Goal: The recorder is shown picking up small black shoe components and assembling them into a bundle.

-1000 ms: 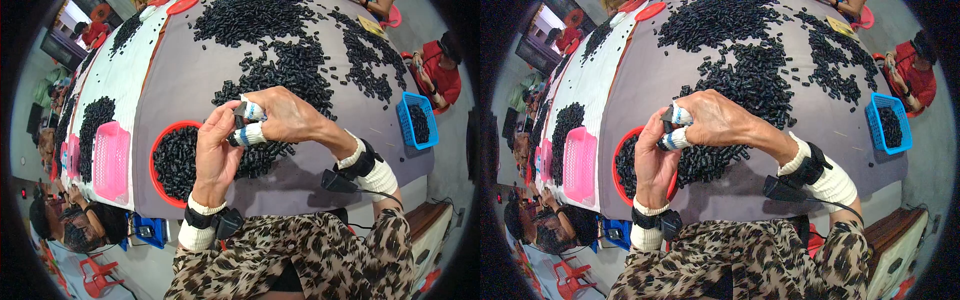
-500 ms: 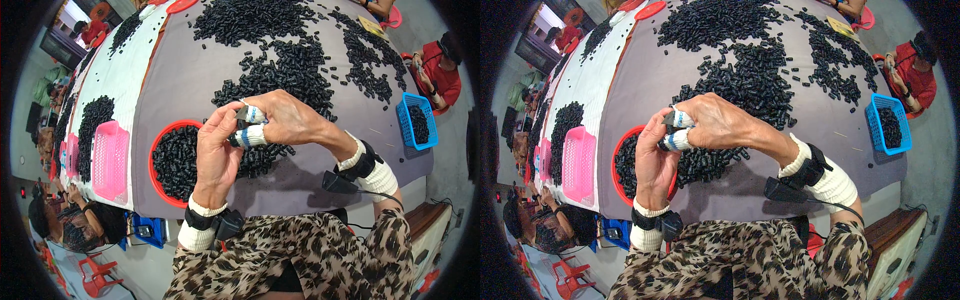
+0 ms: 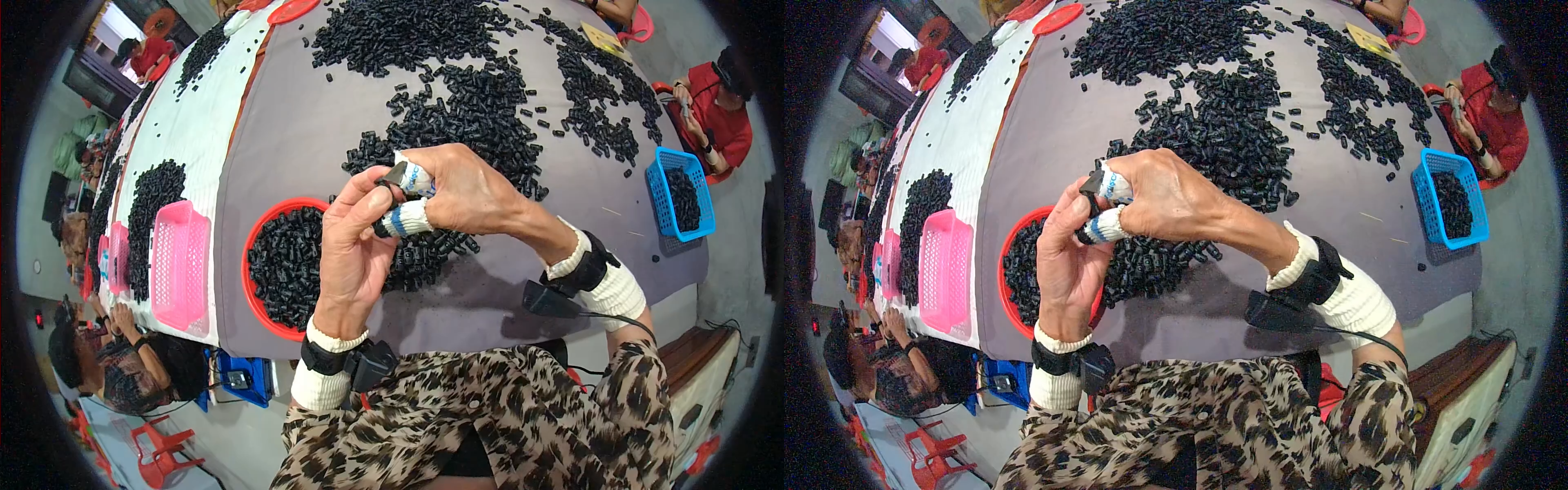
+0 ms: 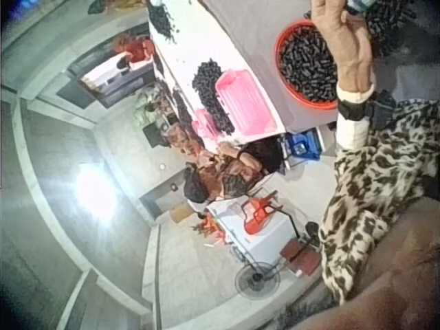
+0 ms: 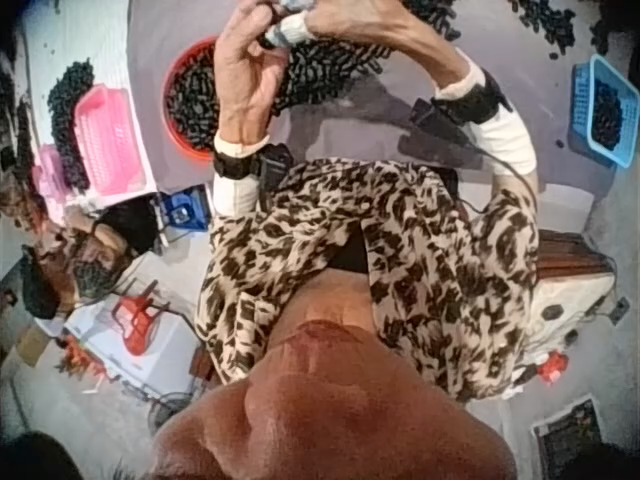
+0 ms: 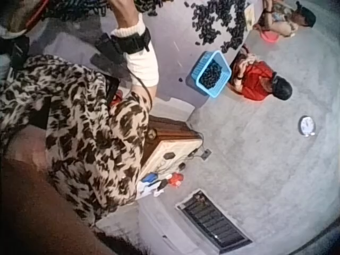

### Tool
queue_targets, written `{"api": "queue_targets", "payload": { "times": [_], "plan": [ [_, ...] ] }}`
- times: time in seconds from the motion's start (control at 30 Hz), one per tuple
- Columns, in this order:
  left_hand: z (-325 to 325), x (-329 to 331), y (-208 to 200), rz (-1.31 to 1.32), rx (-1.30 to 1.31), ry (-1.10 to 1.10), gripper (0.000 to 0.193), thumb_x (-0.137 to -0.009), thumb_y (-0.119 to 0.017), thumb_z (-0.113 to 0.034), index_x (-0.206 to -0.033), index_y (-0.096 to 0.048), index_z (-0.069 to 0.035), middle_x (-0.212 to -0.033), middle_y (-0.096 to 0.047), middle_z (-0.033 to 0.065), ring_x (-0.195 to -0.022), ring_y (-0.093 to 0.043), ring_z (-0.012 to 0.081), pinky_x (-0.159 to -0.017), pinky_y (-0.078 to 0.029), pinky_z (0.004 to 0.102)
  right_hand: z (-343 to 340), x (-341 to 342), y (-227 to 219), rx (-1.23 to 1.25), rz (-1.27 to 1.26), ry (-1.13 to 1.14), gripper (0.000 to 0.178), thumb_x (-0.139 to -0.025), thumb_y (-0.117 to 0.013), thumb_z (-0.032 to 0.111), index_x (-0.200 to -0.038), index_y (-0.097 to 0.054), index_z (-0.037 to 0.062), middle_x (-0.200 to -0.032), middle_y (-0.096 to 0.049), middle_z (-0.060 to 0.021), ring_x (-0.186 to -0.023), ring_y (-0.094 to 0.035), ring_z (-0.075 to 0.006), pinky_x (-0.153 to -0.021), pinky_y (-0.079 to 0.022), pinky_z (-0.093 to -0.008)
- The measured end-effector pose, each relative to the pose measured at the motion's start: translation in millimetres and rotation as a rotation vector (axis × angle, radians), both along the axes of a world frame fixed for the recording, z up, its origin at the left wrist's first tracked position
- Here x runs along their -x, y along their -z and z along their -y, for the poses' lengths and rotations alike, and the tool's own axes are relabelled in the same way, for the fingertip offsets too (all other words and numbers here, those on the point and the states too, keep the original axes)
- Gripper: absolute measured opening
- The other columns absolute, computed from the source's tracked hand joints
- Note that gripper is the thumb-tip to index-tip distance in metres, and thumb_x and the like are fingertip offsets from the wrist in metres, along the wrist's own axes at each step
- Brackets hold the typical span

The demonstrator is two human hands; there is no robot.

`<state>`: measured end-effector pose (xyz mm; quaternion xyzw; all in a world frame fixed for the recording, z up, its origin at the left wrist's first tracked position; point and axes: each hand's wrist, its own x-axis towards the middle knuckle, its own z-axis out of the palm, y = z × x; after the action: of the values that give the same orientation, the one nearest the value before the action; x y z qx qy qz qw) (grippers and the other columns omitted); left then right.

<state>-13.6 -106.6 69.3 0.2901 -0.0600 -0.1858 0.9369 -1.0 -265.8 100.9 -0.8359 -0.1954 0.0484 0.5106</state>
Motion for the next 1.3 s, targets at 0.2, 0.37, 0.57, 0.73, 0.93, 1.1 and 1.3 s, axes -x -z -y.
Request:
{"api": "queue_targets", "payload": {
  "times": [0.2, 0.37, 0.57, 0.73, 0.93, 1.1, 1.3],
  "plan": [
    [0.5, -1.3, -3.8, -0.062, -0.182, -0.081, 0.022, -0.083, -0.056, -0.006, -0.102, -0.055, 0.003, -0.088, -0.060, 0.0068, -0.081, -0.058, 0.0121, -0.074, -0.047, 0.0253, -7.8, -0.1, 0.0, -0.007, 0.008, 0.002, 0.030, -0.066, -0.069, 0.025, -0.077, -0.057, -0.0006, -0.067, -0.060, -0.0121, -0.060, -0.057, -0.0215, -0.059, -0.045, -0.0328],
    [-1.8, -1.4, 0.3, -0.018, -0.131, -0.072, 0.022, -0.088, -0.053, -0.010, -0.106, -0.054, 0.003, -0.090, -0.060, 0.0069, -0.082, -0.057, 0.0119, -0.074, -0.047, 0.0253, -10.2, -2.0, 3.9, -0.033, -0.036, 0.016, 0.028, -0.067, -0.068, 0.024, -0.076, -0.056, -0.0003, -0.065, -0.059, -0.0102, -0.057, -0.055, -0.0177, -0.056, -0.044, -0.0313],
    [-12.7, -2.1, 8.0, -0.057, -0.074, -0.102, 0.023, -0.089, -0.051, -0.012, -0.107, -0.054, 0.003, -0.092, -0.060, 0.0086, -0.084, -0.059, 0.0135, -0.075, -0.050, 0.0267, -18.5, -7.0, 1.7, -0.065, -0.087, -0.063, 0.029, -0.066, -0.071, 0.024, -0.077, -0.058, 0.0003, -0.067, -0.060, -0.0091, -0.059, -0.054, -0.0162, -0.058, -0.044, -0.0308],
    [-16.1, -1.6, 8.0, -0.057, -0.102, -0.098, 0.023, -0.089, -0.053, -0.013, -0.105, -0.054, 0.003, -0.090, -0.061, 0.0081, -0.081, -0.060, 0.0131, -0.073, -0.050, 0.0263, -18.3, -11.1, 9.0, 0.008, -0.032, -0.087, 0.031, -0.067, -0.074, 0.023, -0.082, -0.058, 0.0014, -0.065, -0.055, -0.0010, -0.060, -0.048, -0.0091, -0.054, -0.041, -0.0263],
    [-19.2, -2.0, 11.1, -0.006, -0.129, -0.088, 0.024, -0.089, -0.052, -0.013, -0.106, -0.053, 0.004, -0.092, -0.061, 0.0091, -0.083, -0.060, 0.0143, -0.075, -0.050, 0.0271, -16.8, -11.9, 8.7, 0.039, 0.005, -0.110, 0.029, -0.067, -0.072, 0.021, -0.084, -0.057, 0.0011, -0.067, -0.057, -0.0036, -0.061, -0.051, -0.0110, -0.056, -0.042, -0.0283],
    [-16.5, -0.9, 6.1, 0.017, -0.153, -0.102, 0.023, -0.088, -0.054, -0.013, -0.104, -0.056, 0.003, -0.091, -0.062, 0.0077, -0.081, -0.060, 0.0126, -0.073, -0.050, 0.0264, -15.7, -13.5, 8.3, 0.066, 0.010, -0.149, 0.028, -0.069, -0.071, 0.022, -0.082, -0.058, 0.0012, -0.067, -0.057, -0.0036, -0.060, -0.051, -0.0115, -0.056, -0.042, -0.0287],
    [-15.1, -1.4, 5.9, 0.027, -0.195, -0.105, 0.022, -0.088, -0.055, -0.013, -0.104, -0.056, 0.002, -0.093, -0.061, 0.0078, -0.083, -0.060, 0.0126, -0.073, -0.050, 0.0262, -12.6, -13.7, 8.8, 0.039, 0.008, -0.200, 0.027, -0.071, -0.070, 0.023, -0.083, -0.058, 0.0012, -0.066, -0.057, -0.0044, -0.059, -0.051, -0.0131, -0.055, -0.042, -0.0291]
  ]
}}
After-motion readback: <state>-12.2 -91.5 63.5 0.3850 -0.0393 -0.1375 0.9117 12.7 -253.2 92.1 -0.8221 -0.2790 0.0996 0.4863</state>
